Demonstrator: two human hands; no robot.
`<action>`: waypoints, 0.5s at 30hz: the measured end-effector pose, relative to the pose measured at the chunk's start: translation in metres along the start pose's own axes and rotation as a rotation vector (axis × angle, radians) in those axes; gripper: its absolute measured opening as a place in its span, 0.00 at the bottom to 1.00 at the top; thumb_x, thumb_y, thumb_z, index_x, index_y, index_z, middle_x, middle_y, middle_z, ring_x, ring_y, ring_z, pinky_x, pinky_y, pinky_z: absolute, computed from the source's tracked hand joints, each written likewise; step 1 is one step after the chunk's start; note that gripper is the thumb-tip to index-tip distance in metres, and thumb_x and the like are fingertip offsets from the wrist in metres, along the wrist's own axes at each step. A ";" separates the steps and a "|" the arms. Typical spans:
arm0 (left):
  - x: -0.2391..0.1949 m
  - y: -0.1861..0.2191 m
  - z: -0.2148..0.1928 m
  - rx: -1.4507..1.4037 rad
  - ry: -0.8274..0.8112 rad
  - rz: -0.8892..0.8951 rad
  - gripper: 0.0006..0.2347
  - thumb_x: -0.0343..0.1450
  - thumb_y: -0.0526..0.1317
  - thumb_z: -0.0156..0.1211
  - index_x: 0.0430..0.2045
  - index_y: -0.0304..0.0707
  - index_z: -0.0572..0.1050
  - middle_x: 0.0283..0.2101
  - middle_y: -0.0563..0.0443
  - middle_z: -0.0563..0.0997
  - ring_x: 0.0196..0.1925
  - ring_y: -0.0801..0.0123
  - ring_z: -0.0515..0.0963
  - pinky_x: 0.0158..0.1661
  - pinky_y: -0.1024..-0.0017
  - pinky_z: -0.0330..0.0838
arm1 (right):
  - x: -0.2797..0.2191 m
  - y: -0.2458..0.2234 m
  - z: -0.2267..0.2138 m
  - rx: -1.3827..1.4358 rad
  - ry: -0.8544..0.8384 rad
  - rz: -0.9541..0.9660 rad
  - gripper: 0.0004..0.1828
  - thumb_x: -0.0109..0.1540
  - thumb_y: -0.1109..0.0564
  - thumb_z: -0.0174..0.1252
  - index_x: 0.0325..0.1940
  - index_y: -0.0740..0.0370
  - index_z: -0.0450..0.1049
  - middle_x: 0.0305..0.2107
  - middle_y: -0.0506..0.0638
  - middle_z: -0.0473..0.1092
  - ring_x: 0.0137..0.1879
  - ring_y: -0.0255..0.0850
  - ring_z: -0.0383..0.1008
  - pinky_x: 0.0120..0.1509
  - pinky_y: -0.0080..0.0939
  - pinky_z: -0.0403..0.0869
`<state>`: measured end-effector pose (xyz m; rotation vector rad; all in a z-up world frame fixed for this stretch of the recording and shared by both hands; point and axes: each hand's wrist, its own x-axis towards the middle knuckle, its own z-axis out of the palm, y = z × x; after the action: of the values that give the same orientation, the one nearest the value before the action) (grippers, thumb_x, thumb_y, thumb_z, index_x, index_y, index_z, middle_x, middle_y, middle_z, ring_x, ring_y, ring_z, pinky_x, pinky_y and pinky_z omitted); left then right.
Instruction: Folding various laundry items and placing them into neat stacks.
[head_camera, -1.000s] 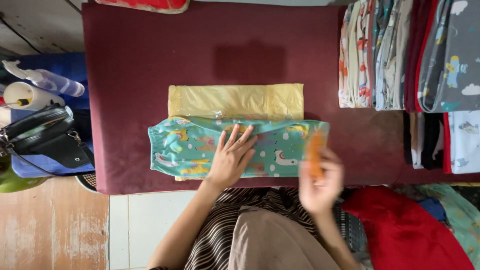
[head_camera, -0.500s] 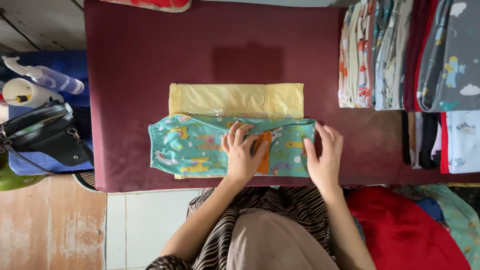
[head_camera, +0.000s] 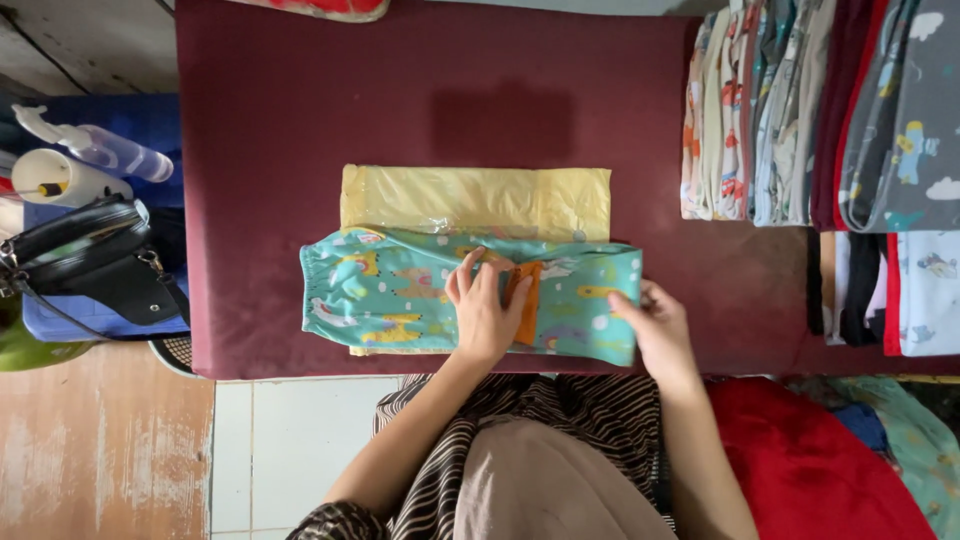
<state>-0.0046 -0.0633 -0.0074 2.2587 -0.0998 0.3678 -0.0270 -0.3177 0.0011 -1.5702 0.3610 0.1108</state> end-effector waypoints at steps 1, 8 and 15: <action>0.001 0.006 0.005 -0.002 -0.003 0.002 0.12 0.72 0.44 0.64 0.45 0.42 0.76 0.48 0.51 0.79 0.68 0.50 0.66 0.65 0.48 0.49 | -0.001 -0.006 -0.009 0.001 0.004 0.000 0.13 0.62 0.59 0.66 0.49 0.66 0.78 0.36 0.48 0.77 0.39 0.32 0.76 0.43 0.33 0.75; 0.006 0.063 0.040 -0.071 -0.344 0.075 0.18 0.76 0.41 0.57 0.61 0.39 0.69 0.63 0.33 0.66 0.65 0.46 0.61 0.60 0.49 0.59 | -0.041 -0.122 -0.025 -0.131 0.232 -0.075 0.18 0.61 0.62 0.67 0.55 0.65 0.77 0.37 0.49 0.77 0.37 0.34 0.77 0.40 0.37 0.77; -0.037 0.049 -0.005 -1.388 -0.655 -0.692 0.18 0.82 0.45 0.56 0.59 0.30 0.63 0.57 0.36 0.66 0.58 0.61 0.65 0.56 0.59 0.62 | -0.087 -0.152 0.068 -0.682 -0.029 -0.507 0.19 0.54 0.65 0.63 0.50 0.65 0.77 0.36 0.50 0.76 0.40 0.36 0.79 0.47 0.36 0.77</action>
<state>-0.0506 -0.0935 0.0211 0.8372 0.0822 -0.6594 -0.0534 -0.2384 0.1695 -2.2842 -0.1306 -0.1548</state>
